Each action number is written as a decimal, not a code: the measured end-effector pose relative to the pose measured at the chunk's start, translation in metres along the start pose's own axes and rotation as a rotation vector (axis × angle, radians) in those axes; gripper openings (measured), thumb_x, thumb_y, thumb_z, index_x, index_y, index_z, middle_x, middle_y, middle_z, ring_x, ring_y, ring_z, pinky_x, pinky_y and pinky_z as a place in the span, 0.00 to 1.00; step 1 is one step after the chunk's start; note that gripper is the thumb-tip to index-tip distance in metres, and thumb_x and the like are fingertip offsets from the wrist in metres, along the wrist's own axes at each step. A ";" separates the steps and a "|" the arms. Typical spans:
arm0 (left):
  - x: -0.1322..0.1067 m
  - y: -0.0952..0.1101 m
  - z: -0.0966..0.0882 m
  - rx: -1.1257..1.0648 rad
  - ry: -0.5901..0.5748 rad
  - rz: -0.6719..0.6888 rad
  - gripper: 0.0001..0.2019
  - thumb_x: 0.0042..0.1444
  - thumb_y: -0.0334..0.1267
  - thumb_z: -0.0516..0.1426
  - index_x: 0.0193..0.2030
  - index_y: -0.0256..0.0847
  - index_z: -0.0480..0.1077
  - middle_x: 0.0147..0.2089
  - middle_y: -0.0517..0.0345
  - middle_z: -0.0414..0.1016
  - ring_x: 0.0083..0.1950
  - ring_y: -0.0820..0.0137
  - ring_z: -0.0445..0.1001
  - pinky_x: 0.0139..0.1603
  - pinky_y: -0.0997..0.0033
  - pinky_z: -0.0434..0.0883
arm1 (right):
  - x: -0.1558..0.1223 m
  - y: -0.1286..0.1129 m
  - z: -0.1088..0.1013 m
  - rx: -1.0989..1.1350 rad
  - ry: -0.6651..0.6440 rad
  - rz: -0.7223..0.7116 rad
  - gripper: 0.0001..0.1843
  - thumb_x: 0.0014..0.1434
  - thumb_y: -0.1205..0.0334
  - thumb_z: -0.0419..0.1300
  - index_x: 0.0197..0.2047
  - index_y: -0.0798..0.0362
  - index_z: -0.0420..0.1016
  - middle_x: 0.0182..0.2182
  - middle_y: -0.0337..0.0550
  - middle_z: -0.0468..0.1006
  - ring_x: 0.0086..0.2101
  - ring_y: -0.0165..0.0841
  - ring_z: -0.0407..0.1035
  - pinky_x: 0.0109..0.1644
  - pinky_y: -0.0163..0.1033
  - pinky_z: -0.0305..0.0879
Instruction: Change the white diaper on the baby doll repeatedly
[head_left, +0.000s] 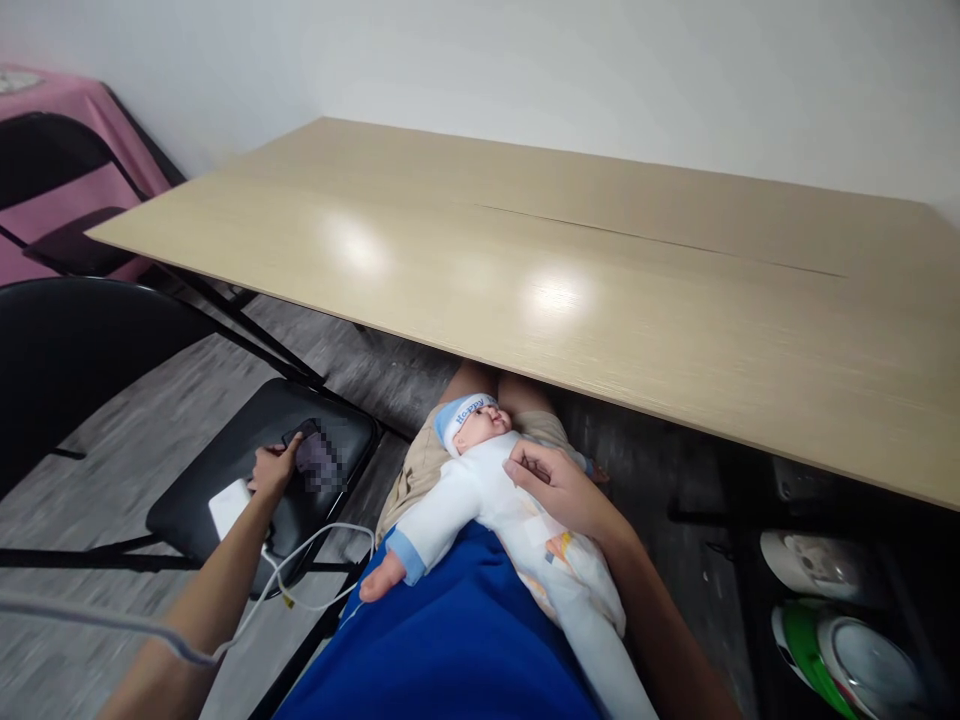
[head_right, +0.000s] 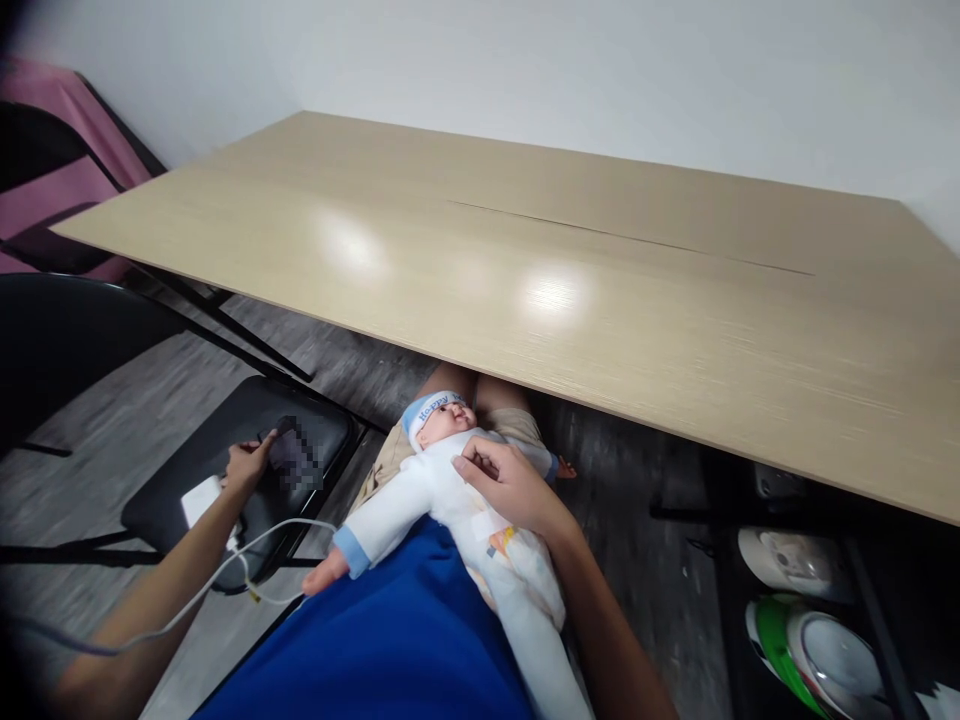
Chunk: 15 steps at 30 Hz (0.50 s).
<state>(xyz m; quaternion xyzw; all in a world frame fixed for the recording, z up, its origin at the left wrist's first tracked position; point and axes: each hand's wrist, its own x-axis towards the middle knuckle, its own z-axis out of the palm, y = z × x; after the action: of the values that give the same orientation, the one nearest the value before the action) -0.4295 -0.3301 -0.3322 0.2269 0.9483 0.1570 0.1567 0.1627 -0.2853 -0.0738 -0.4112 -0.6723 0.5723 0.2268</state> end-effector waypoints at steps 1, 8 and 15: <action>-0.004 -0.002 0.001 -0.018 0.001 -0.028 0.34 0.68 0.69 0.57 0.60 0.36 0.71 0.58 0.30 0.82 0.65 0.31 0.79 0.70 0.21 0.65 | 0.000 0.000 0.000 -0.004 -0.001 0.001 0.23 0.77 0.41 0.60 0.34 0.48 0.70 0.29 0.33 0.65 0.31 0.33 0.58 0.35 0.41 0.53; -0.032 -0.007 0.011 -0.092 0.025 -0.012 0.43 0.56 0.72 0.65 0.67 0.43 0.68 0.67 0.36 0.79 0.76 0.35 0.69 0.78 0.32 0.60 | -0.001 -0.002 0.000 0.003 0.009 -0.003 0.23 0.77 0.42 0.60 0.35 0.48 0.70 0.29 0.33 0.64 0.31 0.33 0.58 0.35 0.40 0.53; -0.040 -0.010 0.009 -0.061 0.012 0.051 0.46 0.55 0.74 0.65 0.69 0.42 0.67 0.69 0.36 0.77 0.76 0.33 0.68 0.77 0.33 0.60 | -0.002 -0.004 -0.001 -0.002 0.018 -0.010 0.23 0.76 0.41 0.60 0.34 0.48 0.70 0.28 0.33 0.63 0.30 0.32 0.57 0.35 0.41 0.53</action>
<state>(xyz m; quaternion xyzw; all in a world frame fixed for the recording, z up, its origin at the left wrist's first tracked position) -0.3958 -0.3556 -0.3346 0.2454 0.9379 0.1910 0.1537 0.1634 -0.2866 -0.0695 -0.4132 -0.6730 0.5665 0.2353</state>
